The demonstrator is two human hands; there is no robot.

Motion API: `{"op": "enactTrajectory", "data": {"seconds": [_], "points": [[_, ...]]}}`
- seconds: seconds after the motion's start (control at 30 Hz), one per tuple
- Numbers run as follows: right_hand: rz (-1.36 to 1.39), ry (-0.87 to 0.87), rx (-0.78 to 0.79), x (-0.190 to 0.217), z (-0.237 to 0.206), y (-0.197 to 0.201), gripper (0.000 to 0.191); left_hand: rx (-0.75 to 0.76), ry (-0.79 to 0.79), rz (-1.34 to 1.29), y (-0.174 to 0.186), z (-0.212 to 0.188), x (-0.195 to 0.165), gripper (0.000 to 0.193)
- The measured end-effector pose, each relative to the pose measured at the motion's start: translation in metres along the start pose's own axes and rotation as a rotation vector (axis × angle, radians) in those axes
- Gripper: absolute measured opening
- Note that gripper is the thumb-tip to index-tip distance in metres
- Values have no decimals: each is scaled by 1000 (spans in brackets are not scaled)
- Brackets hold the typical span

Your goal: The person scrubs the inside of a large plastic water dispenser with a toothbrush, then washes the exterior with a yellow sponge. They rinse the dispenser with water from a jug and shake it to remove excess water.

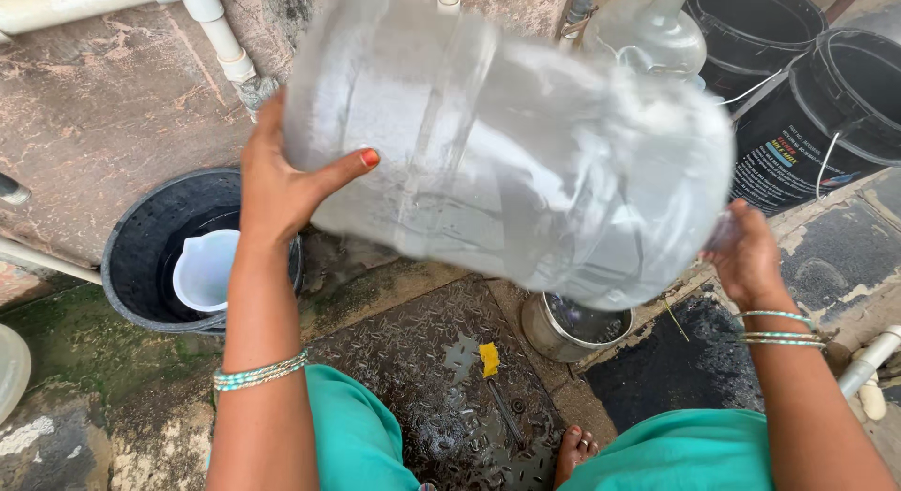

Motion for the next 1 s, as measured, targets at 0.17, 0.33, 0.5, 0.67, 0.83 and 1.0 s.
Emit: {"op": "enactTrajectory", "data": {"seconds": [0.17,0.33,0.5,0.67,0.83,1.0], "points": [[204,243,-87,62,1,-35,50,86,-563,-162,15,-14,-54,116],[111,-42,-114,59,-6,-37,53,58,-524,-66,1,-13,-37,104],[-117,-633,84,-42,-19,-8,57,27,270,206,-26,0,40,108],[-358,-1121,149,-110,-24,12,70,268,695,427,-48,-6,93,111],[-285,-896,-5,-85,-12,4,56,172,548,340,-42,2,81,101],[-235,-711,-76,-57,-5,-9,44,62,273,94,-36,2,52,96]]}}
Point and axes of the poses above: each hand's wrist, its own z-axis towards the middle knuckle, its own y-axis out of the back of the hand, x = y × z, the point moved 4 cm from there along z, towards the middle knuckle, and after that the axes turned 14 degrees about x, right-handed, at the moved point
